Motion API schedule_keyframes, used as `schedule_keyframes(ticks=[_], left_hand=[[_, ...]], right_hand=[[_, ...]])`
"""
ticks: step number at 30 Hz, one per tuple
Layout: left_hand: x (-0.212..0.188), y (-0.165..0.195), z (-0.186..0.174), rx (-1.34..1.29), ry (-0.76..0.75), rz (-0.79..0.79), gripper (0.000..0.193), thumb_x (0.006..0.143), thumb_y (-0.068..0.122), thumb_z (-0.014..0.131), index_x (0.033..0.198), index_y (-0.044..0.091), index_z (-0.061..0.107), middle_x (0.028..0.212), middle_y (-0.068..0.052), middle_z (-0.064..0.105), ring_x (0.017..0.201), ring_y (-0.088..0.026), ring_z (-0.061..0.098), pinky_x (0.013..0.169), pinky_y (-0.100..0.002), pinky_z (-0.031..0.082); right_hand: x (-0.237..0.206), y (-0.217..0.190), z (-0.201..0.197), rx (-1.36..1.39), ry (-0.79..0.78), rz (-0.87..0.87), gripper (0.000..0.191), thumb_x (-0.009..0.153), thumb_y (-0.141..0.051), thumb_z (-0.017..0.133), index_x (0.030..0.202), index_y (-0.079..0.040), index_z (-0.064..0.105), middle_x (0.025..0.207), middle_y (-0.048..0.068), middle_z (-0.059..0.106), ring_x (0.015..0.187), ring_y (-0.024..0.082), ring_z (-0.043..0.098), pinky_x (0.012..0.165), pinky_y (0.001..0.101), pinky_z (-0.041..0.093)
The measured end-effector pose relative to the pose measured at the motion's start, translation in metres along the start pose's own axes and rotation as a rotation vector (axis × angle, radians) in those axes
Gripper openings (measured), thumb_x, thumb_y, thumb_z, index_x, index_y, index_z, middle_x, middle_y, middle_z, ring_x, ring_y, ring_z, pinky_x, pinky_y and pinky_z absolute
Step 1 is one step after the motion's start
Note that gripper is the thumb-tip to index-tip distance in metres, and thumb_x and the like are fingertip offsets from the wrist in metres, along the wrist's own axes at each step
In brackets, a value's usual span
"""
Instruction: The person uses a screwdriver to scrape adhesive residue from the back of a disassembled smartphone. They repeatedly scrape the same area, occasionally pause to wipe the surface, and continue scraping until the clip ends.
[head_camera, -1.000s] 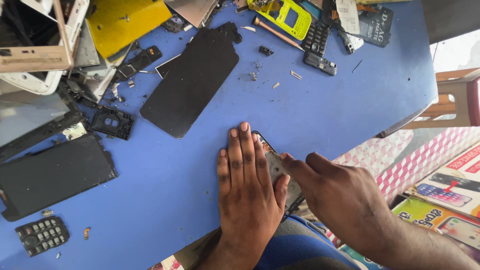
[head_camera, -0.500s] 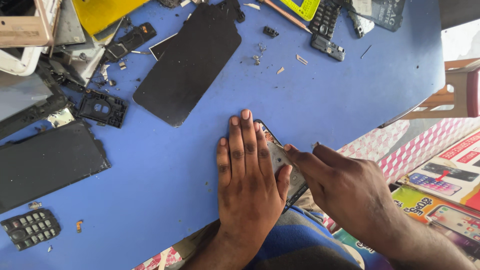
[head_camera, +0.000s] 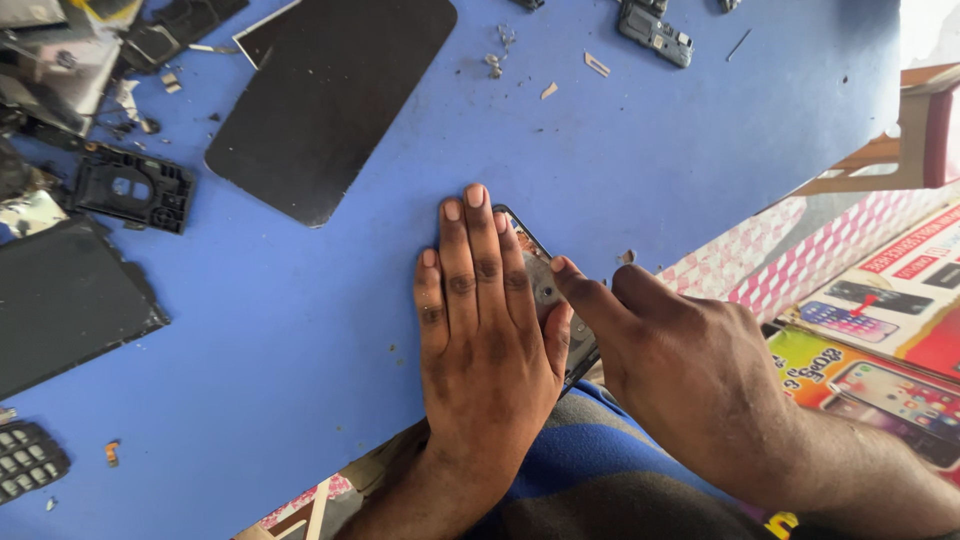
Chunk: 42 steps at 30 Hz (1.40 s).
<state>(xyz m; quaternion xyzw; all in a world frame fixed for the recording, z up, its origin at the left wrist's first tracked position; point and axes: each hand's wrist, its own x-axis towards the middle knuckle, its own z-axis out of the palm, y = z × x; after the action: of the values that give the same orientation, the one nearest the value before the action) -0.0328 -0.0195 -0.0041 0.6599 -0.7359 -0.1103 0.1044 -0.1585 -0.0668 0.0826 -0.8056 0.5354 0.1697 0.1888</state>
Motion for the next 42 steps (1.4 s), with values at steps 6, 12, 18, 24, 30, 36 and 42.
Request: schedule_keyframes(ticks=[6, 12, 18, 24, 30, 36, 42], left_hand=[[-0.002, -0.002, 0.000, 0.034, -0.005, 0.008, 0.069, 0.111, 0.042, 0.025, 0.150, -0.009, 0.051, 0.163, -0.026, 0.037, 0.154, -0.035, 0.031, 0.127, -0.048, 0.018], [-0.004, -0.002, 0.004, 0.056, -0.003, 0.008, 0.068, 0.113, 0.040, 0.021, 0.152, -0.008, 0.049, 0.164, -0.024, 0.038, 0.154, -0.034, 0.031, 0.128, -0.047, 0.018], [-0.005, 0.000, 0.009, 0.063, 0.015, -0.005, 0.069, 0.113, 0.038, 0.018, 0.154, -0.008, 0.048, 0.165, -0.022, 0.038, 0.155, -0.032, 0.032, 0.128, -0.047, 0.018], [-0.006, -0.001, 0.007, 0.016, 0.030, -0.007, 0.066, 0.114, 0.037, 0.022, 0.154, -0.008, 0.049, 0.164, -0.023, 0.038, 0.155, -0.033, 0.033, 0.128, -0.048, 0.019], [-0.007, 0.002, 0.006, 0.073, 0.027, -0.002, 0.064, 0.112, 0.037, 0.029, 0.153, -0.008, 0.049, 0.164, -0.023, 0.039, 0.155, -0.033, 0.034, 0.128, -0.048, 0.019], [-0.011, 0.006, 0.002, 0.039, 0.058, -0.012, 0.064, 0.111, 0.039, 0.034, 0.151, -0.009, 0.049, 0.163, -0.024, 0.038, 0.154, -0.034, 0.033, 0.128, -0.049, 0.019], [-0.013, 0.008, -0.008, -0.012, 0.087, -0.017, 0.070, 0.108, 0.044, 0.038, 0.150, -0.011, 0.045, 0.163, -0.025, 0.035, 0.154, -0.035, 0.031, 0.127, -0.049, 0.020]], right_hand=[[-0.004, -0.001, 0.015, 0.065, 0.092, 0.013, 0.053, 0.081, -0.002, 0.064, 0.133, -0.012, 0.064, 0.077, 0.010, 0.060, 0.049, 0.032, 0.062, 0.044, 0.0453, 0.052], [-0.007, -0.002, 0.025, 0.071, 0.155, 0.034, 0.048, 0.085, -0.002, 0.063, 0.132, -0.013, 0.065, 0.079, 0.010, 0.062, 0.049, 0.032, 0.062, 0.044, 0.0444, 0.051], [-0.009, -0.007, 0.029, 0.050, 0.165, 0.057, 0.042, 0.090, -0.002, 0.060, 0.131, -0.013, 0.065, 0.080, 0.008, 0.062, 0.048, 0.030, 0.062, 0.043, 0.0434, 0.051], [-0.009, -0.012, 0.033, 0.046, 0.194, 0.047, 0.045, 0.090, -0.004, 0.060, 0.134, -0.014, 0.063, 0.080, 0.008, 0.062, 0.048, 0.030, 0.062, 0.042, 0.0423, 0.052], [-0.011, -0.009, 0.036, 0.093, 0.184, 0.053, 0.043, 0.091, -0.004, 0.061, 0.133, -0.012, 0.062, 0.080, 0.009, 0.063, 0.049, 0.031, 0.064, 0.042, 0.0416, 0.052], [-0.017, -0.007, 0.039, 0.138, 0.259, 0.008, 0.040, 0.092, -0.002, 0.061, 0.131, -0.010, 0.063, 0.083, 0.009, 0.067, 0.058, 0.032, 0.067, 0.048, 0.0430, 0.054], [-0.021, 0.010, 0.022, 0.161, 0.451, -0.257, 0.040, 0.094, -0.004, 0.062, 0.133, -0.011, 0.064, 0.092, 0.011, 0.070, 0.082, 0.036, 0.072, 0.062, 0.0433, 0.056]])
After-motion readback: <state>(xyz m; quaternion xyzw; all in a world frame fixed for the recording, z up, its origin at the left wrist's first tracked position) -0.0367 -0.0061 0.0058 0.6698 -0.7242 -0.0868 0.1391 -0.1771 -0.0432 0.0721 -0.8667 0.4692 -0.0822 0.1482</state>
